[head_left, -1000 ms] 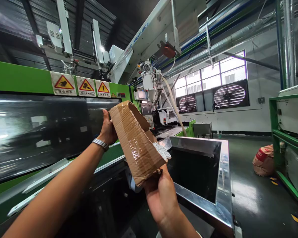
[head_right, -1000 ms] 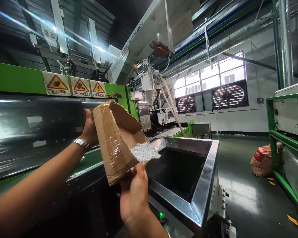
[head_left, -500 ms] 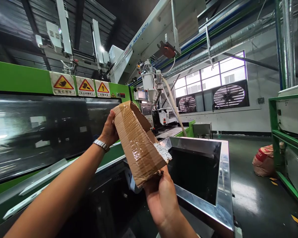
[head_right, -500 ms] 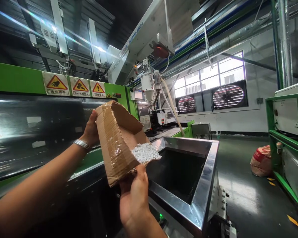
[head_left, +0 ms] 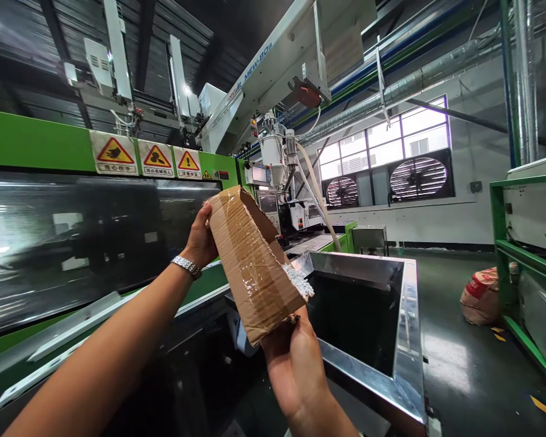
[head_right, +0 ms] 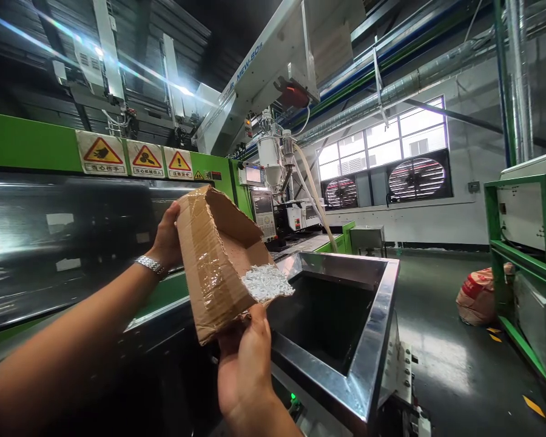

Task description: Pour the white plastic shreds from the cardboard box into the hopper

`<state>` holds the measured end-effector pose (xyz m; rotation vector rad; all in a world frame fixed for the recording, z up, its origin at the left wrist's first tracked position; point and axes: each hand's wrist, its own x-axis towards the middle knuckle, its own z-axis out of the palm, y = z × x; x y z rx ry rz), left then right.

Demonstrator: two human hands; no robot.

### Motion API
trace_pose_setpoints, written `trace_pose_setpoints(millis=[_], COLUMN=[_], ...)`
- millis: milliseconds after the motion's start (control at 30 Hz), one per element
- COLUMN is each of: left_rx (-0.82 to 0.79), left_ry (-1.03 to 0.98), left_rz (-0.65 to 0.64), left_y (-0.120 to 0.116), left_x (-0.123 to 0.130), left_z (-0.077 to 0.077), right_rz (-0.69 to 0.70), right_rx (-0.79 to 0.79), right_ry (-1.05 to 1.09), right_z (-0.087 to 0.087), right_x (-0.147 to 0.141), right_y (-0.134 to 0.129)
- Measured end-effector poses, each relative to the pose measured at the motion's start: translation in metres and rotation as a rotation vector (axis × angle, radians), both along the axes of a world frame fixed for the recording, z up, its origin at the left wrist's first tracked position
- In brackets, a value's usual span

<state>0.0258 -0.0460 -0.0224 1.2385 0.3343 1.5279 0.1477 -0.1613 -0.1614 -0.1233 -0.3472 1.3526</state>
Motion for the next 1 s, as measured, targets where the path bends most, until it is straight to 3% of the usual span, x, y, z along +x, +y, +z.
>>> trace_pose_setpoints(millis=[1000], left_rx=[0.115], left_ry=[0.01], left_rz=[0.042], left_y=[-0.003], left_x=[0.014], left_z=[0.008], right_rz=[-0.004], right_rx=[-0.021], right_ry=[-0.019], right_z=[0.001], right_x=[-0.005], right_y=[-0.003])
